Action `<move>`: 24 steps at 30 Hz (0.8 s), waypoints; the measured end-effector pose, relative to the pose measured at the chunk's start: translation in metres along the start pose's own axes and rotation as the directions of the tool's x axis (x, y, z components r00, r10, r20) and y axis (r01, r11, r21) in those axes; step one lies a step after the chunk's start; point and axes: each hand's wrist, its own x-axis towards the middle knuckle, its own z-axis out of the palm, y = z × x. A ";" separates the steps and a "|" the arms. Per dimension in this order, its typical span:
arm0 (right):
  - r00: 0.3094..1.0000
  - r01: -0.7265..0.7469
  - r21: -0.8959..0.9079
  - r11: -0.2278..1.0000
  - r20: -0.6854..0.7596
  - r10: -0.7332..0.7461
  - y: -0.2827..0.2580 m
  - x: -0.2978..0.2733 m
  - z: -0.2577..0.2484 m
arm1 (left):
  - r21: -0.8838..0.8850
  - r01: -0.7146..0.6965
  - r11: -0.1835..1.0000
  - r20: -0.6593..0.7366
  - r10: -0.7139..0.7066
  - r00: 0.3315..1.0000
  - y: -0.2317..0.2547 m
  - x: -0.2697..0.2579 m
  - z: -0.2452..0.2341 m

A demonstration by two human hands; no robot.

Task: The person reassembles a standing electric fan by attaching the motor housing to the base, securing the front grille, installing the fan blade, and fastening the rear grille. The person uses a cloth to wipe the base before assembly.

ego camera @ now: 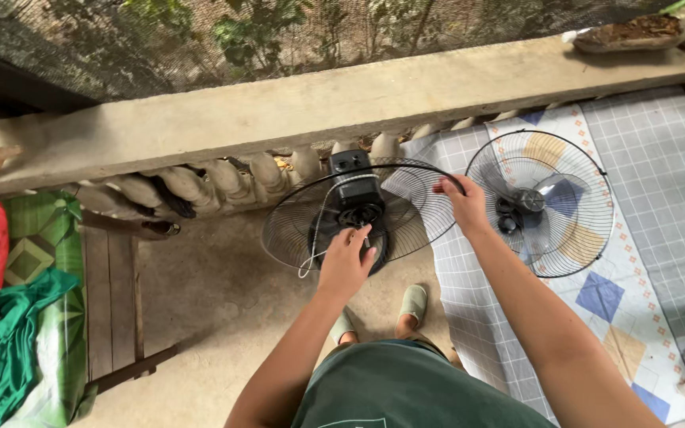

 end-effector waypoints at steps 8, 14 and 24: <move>0.963 0.159 -0.285 0.945 0.256 -0.085 0.009 -0.007 -0.040 | 0.366 0.303 0.880 0.141 -0.374 0.917 0.025 0.040 0.022; 0.949 -0.197 0.201 0.960 -0.206 0.238 0.079 -0.049 -0.129 | 0.457 0.344 0.820 0.129 -0.444 0.887 0.029 0.042 0.036; 0.932 -0.162 -0.902 0.400 -0.007 0.363 0.132 -0.009 -0.190 | 0.517 0.422 0.745 0.065 -0.526 0.848 0.029 0.026 0.072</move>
